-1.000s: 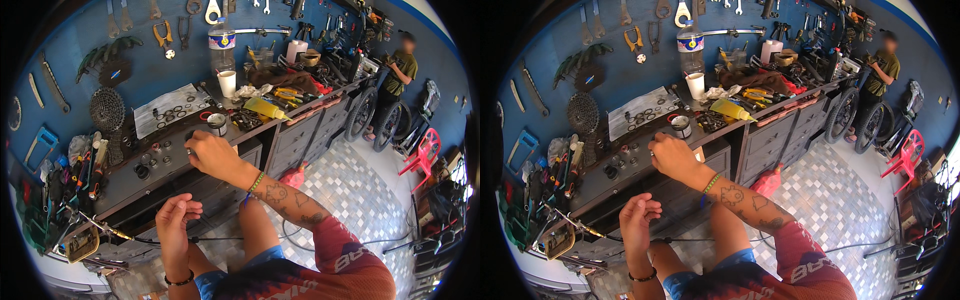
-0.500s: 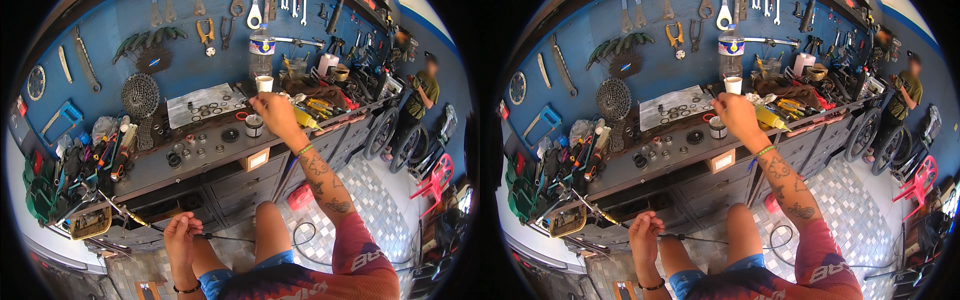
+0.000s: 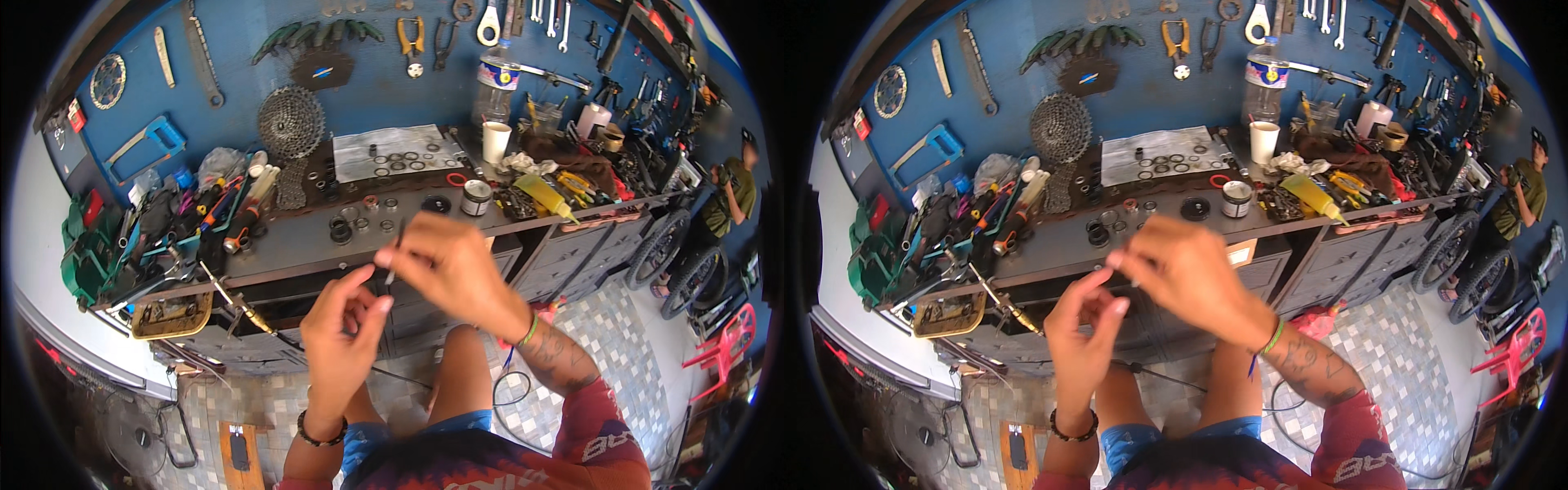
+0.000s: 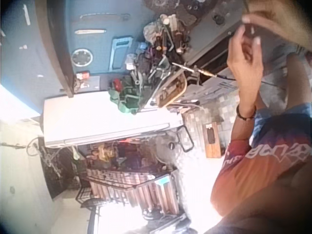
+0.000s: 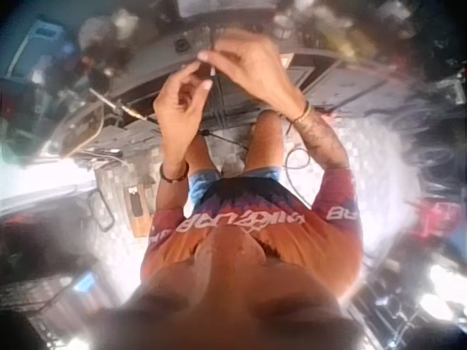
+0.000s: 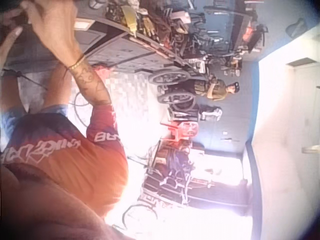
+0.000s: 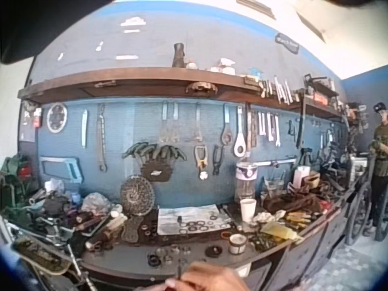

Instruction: The person cleans a small bicycle part with a cloth, then applies grease to it using a brush. They handle several small metal components on the workbench and use a pneumatic tool to work on a part while seated.

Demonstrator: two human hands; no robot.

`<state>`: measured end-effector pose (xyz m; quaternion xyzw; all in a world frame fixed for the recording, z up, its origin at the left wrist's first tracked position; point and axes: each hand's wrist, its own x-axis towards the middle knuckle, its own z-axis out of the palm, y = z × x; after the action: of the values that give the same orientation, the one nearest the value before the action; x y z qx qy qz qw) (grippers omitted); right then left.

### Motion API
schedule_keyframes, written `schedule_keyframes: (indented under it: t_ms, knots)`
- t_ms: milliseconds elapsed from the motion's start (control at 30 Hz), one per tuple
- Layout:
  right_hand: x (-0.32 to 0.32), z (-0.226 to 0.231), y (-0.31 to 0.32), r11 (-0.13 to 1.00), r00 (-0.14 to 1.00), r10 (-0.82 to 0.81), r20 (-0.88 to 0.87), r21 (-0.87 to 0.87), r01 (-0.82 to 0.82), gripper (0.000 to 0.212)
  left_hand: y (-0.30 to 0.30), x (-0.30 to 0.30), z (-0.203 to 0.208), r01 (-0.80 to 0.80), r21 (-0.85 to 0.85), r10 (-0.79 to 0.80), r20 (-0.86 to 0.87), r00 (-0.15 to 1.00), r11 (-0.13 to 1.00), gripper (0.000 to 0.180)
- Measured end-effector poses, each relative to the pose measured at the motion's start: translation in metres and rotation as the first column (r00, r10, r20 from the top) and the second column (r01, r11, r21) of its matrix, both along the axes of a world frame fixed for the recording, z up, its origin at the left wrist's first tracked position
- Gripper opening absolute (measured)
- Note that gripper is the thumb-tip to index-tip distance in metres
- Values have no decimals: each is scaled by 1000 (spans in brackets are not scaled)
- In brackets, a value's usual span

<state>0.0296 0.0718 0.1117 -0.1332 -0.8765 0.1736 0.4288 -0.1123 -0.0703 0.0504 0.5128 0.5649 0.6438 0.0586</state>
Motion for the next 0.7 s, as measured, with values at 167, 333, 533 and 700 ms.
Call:
schedule_keyframes:
  t_ms: [167, 333, 533, 700]
  knots:
    - [-35, -22, -21, 928, 938, 305, -168, -168, -332, 20, -7, -18, -8, -183, 55, 186, -67, 980, 982, 19]
    - [-85, -50, 24, 1000, 990, 17, -140, -5, -17, 48, -16, -56, 11, -150, 28, 134, 309, 941, 988, 10]
    - [-117, -64, 49, 987, 963, -159, 218, 29, 156, 58, -41, -93, 31, -148, 59, 133, 213, 968, 987, 20]
    - [-121, -62, 45, 998, 992, -67, 105, 11, 66, 40, -54, -97, 31, -51, 51, 40, 207, 978, 997, 21]
